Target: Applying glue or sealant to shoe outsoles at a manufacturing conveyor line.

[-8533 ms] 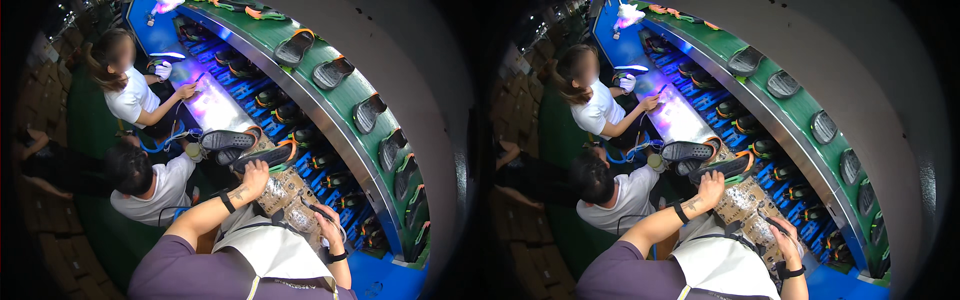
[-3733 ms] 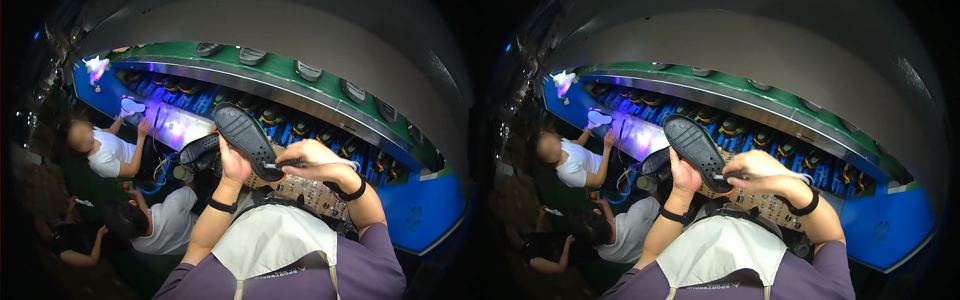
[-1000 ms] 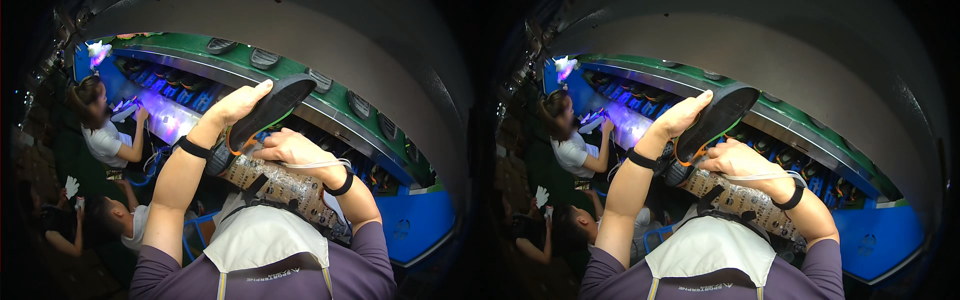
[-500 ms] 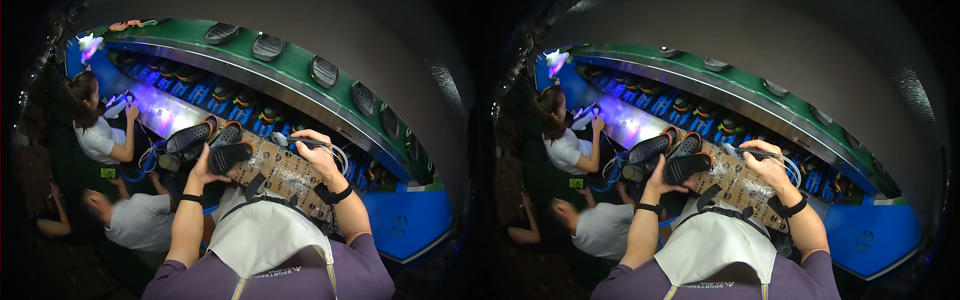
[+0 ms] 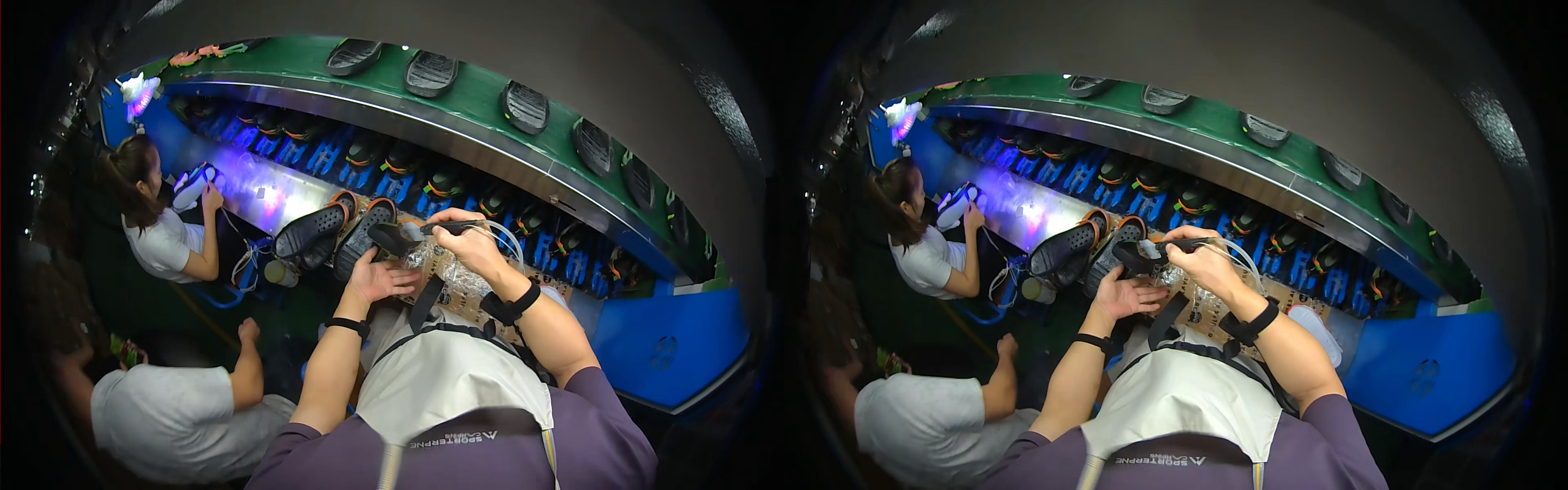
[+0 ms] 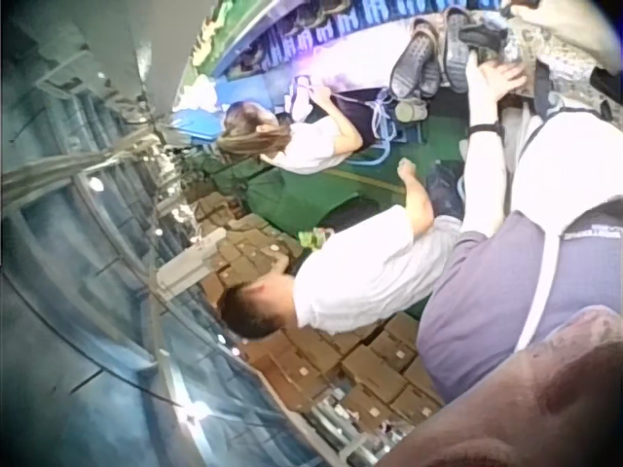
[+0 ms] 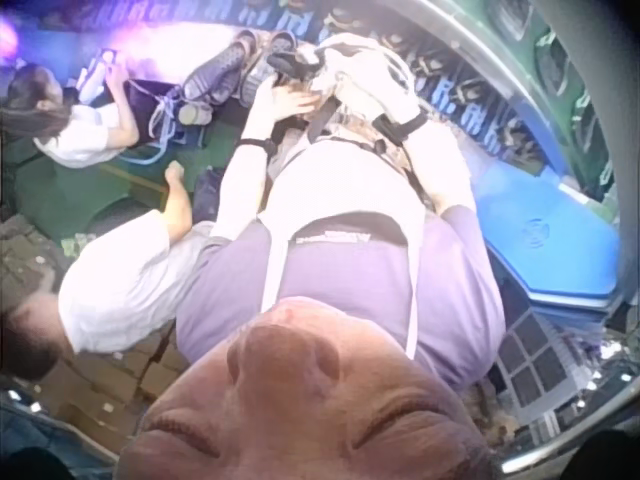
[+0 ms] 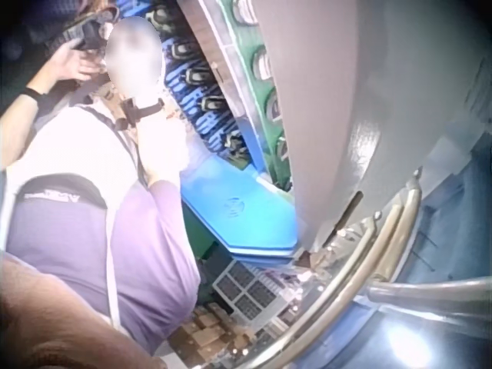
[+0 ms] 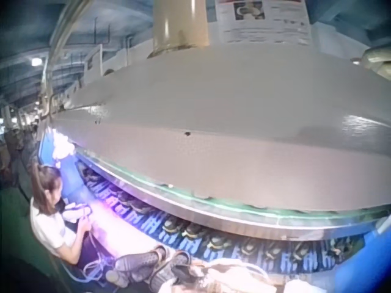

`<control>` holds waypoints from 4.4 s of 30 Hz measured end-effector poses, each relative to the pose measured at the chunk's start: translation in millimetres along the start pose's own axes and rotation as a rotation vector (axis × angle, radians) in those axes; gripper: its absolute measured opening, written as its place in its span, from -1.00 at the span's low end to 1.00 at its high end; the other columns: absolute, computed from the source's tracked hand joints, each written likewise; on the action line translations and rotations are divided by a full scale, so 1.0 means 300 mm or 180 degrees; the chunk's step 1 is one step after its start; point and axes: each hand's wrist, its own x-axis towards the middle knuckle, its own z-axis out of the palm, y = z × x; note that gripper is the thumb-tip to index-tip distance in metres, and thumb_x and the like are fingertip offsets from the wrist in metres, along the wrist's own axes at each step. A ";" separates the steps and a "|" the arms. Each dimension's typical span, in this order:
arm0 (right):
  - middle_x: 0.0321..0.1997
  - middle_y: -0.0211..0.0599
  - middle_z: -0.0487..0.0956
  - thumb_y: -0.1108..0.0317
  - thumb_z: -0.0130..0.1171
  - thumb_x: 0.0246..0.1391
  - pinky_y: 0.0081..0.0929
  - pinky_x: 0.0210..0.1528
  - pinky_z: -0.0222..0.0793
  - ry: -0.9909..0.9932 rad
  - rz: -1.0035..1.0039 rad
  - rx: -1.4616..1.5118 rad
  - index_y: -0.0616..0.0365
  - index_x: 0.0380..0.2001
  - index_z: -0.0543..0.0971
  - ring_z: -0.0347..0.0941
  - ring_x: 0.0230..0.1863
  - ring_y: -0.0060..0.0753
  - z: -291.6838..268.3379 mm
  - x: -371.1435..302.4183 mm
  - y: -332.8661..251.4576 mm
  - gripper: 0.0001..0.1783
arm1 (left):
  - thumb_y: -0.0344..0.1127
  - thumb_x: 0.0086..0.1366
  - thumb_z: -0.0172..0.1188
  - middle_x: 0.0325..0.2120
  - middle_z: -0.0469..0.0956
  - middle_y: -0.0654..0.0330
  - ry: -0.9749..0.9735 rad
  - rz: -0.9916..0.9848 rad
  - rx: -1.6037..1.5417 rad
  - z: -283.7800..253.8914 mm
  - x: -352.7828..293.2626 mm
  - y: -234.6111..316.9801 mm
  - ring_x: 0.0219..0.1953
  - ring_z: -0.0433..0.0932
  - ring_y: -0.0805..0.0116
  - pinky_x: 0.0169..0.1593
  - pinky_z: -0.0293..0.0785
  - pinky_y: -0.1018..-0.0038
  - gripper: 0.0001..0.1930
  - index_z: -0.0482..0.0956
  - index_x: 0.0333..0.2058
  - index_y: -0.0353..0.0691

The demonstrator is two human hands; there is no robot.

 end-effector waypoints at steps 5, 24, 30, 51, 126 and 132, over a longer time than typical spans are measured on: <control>-0.35 -0.47 0.66 0.36 0.31 0.19 -0.54 -0.21 0.42 0.0263 0.0251 0.0582 0.23 -0.16 0.73 0.49 -0.30 -0.65 -0.033 -0.030 0.095 -0.79 | 0.19 0.49 -0.18 0.36 0.22 -0.54 0.0039 0.0283 0.0630 -0.085 -0.042 0.035 0.42 0.24 -0.47 0.32 0.31 -0.33 -0.21 0.24 0.39 -0.44; -0.38 -0.51 0.64 0.32 0.34 0.17 -0.56 -0.24 0.39 0.0731 0.0878 0.0680 0.16 -0.19 0.74 0.47 -0.33 -0.65 0.022 0.033 0.329 -0.80 | 0.18 0.44 -0.17 0.30 0.35 -0.45 -0.0502 0.0369 0.0229 -0.002 0.020 -0.063 0.31 0.40 -0.46 0.31 0.33 -0.37 -0.20 0.27 0.41 -0.37; -0.37 -0.34 0.70 0.31 0.32 0.18 -0.47 -0.22 0.48 0.1162 -0.0108 0.0489 0.23 -0.17 0.72 0.55 -0.34 -0.57 0.045 0.148 0.182 -0.76 | 0.11 0.32 -0.10 0.22 0.47 -0.32 -0.0980 0.0891 0.0478 0.215 0.005 -0.160 0.24 0.51 -0.30 0.30 0.41 -0.27 -0.20 0.32 0.37 -0.37; -0.40 -0.19 0.60 0.48 0.41 0.07 -0.22 -0.29 0.49 0.1287 -0.2351 -0.0667 0.18 -0.02 0.70 0.55 -0.41 -0.17 0.009 0.060 -0.299 -0.65 | 0.31 0.53 -0.22 0.31 0.47 0.10 -0.1904 0.1828 0.1026 0.531 -0.141 -0.249 0.29 0.51 0.03 0.36 0.43 0.09 -0.28 0.38 0.39 -0.08; -0.33 -0.37 0.56 0.30 0.37 0.17 -0.22 -0.08 0.28 -0.1948 -0.2765 -0.1813 0.05 0.09 0.70 0.48 -0.21 -0.27 -0.103 -0.053 -0.437 -0.60 | 0.52 0.29 -0.03 0.13 0.50 -0.44 -0.1954 0.2291 0.2253 0.763 -0.398 0.049 0.09 0.64 -0.23 0.20 0.62 0.00 0.10 0.28 0.34 -0.55; -0.38 -0.36 0.49 0.25 0.36 0.16 -0.23 -0.12 0.25 -0.2221 -0.3092 -0.1908 0.02 0.05 0.70 0.44 -0.26 -0.26 -0.099 -0.053 -0.419 -0.62 | 0.28 0.44 -0.09 0.04 0.59 -0.38 -0.1379 0.2043 0.2968 0.798 -0.405 0.086 0.01 0.70 -0.16 0.15 0.66 0.04 -0.12 0.34 0.31 -0.55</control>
